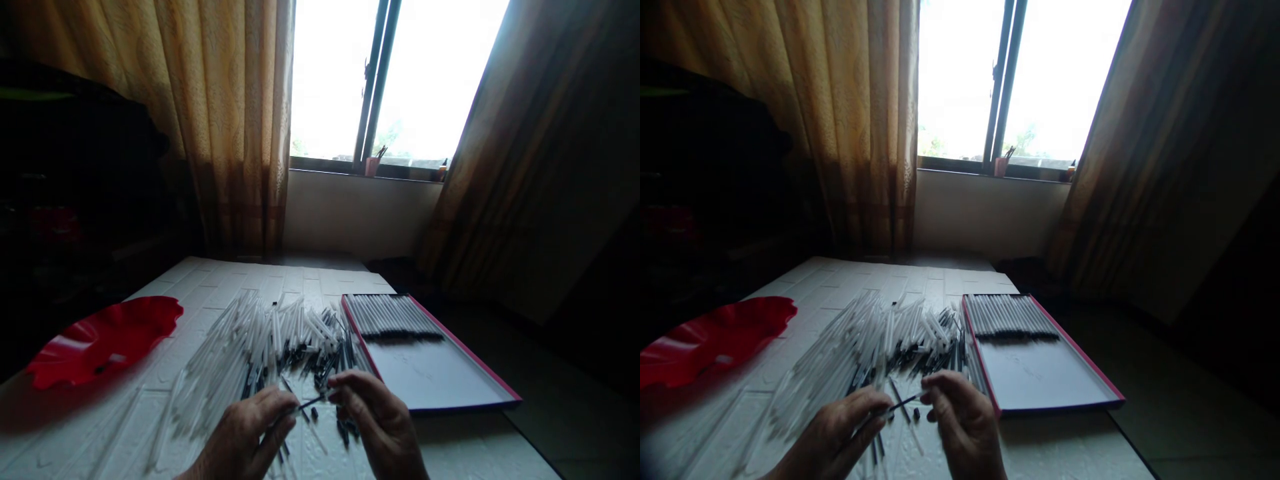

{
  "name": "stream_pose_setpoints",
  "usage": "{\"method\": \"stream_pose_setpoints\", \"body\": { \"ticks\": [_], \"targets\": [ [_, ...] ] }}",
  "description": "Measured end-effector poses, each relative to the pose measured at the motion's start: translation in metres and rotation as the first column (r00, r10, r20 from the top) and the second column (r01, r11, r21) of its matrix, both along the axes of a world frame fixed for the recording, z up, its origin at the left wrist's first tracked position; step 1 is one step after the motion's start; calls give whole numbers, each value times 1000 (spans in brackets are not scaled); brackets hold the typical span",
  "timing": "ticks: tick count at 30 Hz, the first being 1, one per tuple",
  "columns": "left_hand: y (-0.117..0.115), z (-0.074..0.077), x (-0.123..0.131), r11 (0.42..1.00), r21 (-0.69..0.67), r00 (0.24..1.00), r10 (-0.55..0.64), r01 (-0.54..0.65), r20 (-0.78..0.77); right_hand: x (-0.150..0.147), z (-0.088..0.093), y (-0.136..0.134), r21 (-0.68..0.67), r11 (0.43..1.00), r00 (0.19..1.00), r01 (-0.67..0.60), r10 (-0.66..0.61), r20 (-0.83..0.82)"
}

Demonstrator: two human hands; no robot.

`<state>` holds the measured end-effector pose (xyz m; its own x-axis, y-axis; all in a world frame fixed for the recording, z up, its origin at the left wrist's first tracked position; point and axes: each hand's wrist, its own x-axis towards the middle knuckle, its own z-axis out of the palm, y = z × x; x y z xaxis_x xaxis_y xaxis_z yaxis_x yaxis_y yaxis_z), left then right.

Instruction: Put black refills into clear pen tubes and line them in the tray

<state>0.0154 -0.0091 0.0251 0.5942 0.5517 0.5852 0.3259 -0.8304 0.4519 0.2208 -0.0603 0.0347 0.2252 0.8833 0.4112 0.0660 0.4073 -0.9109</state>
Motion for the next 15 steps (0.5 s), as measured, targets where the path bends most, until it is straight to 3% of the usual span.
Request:
{"method": "stream_pose_setpoints", "body": {
  "ticks": [3,5,7,9,11,13,15],
  "targets": [
    [1,-1,-3,1000,-31,999,4,-2,54,1,1,10,-8,986,904,-168,158,397],
    [3,-4,-7,1000,-18,998,18,-17,63,3,1,16,-22,988,754,-151,130,644],
    [5,-8,-11,998,33,997,44,-46,70,6,0,22,-34,998,561,-55,59,826],
    [6,-13,-14,993,88,995,74,-79,64,7,-4,26,-40,999,362,-4,39,931],
    [7,-17,-16,989,109,995,94,-98,36,8,-11,30,-49,999,231,-18,52,972],
    [8,-18,-17,991,103,996,85,-86,14,7,-18,32,-42,999,165,-34,47,985],
    [9,-17,-17,995,76,998,67,-68,6,7,-23,33,-26,999,189,-42,33,981]
  ]
}}
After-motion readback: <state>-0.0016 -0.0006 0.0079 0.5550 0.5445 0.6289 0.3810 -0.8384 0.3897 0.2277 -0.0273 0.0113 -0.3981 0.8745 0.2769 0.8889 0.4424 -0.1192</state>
